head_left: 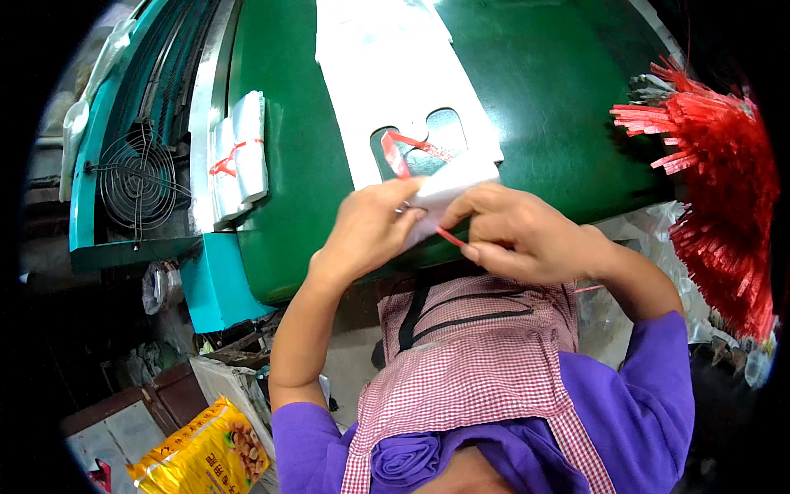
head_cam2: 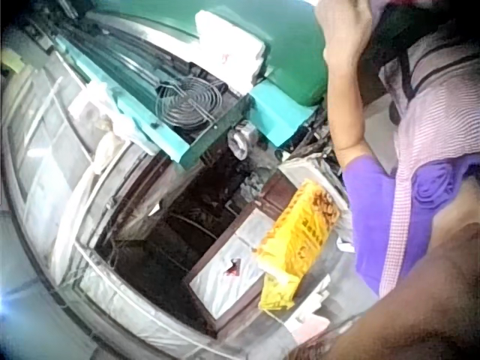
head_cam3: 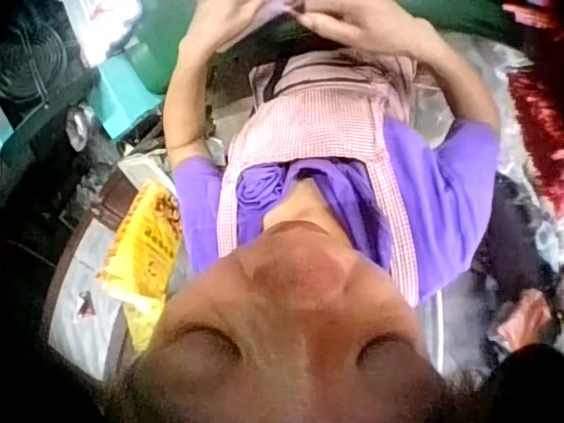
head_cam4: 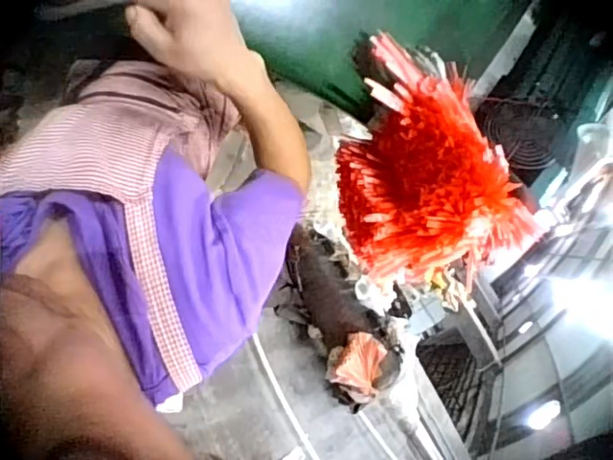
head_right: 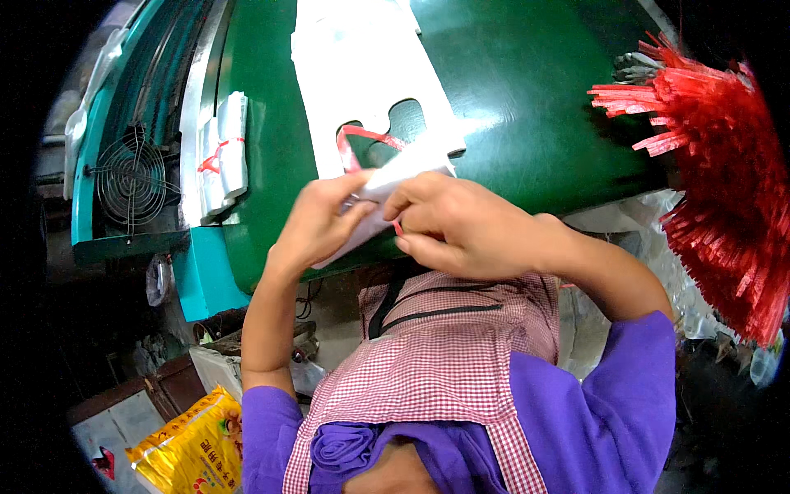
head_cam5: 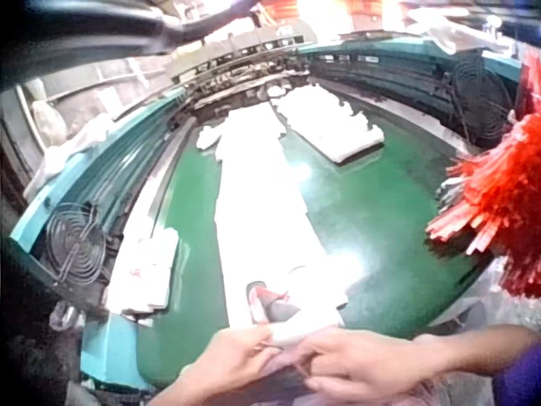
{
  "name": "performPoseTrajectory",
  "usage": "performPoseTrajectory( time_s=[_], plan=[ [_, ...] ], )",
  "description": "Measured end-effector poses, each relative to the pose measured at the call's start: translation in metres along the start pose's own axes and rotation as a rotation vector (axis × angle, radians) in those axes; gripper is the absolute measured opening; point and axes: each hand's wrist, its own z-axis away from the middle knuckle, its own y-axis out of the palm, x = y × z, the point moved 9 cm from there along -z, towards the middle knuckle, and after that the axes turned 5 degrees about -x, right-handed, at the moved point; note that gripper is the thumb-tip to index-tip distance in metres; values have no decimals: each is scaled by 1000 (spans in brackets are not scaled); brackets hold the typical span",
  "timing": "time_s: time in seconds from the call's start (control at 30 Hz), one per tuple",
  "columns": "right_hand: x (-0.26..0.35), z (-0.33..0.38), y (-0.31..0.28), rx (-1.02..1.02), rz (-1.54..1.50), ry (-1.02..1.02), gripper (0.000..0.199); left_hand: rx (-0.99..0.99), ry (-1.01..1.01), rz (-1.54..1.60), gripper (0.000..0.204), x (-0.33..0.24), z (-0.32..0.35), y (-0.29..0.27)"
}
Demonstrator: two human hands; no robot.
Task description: The person folds white plastic bags into compact rectangular shapes on a green workbench. They secure each folded bundle with a red plastic tie and place the finished units into a yellow sack. The process is repeated continuously throughout the clip.
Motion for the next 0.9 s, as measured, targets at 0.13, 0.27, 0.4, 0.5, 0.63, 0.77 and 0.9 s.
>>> performPoseTrajectory(
  time_s=[0.13, 0.27, 0.4, 0.5, 0.63, 0.77, 0.9],
  plan=[
    [-84, 10, 26, -34, -760, 762, 39, 71, 162, -143, 31, -16, -7, 27],
    [-107, 26, 28, -25, -856, 942, 31, -356, 92, 114, 38, 9, 13, 12],
    [-53, 4, 34, 83, 369, 127, 15, -301, -51, 501, 17, 36, 10, 12],
    [-27, -4, 31, -88, 422, -67, 15, -307, -274, 795, 11, 63, 9, 23],
    [-41, -11, 51, 111, 124, 181, 19, -269, -264, 696, 10, 53, 5, 25],
    [-111, -3, 46, -64, -868, 891, 20, -419, -22, 520, 10, 36, 15, 7],
    [-92, -13, 46, -16, -213, 459, 15, -374, 660, -167, 19, -26, 37, 23]
  ],
)
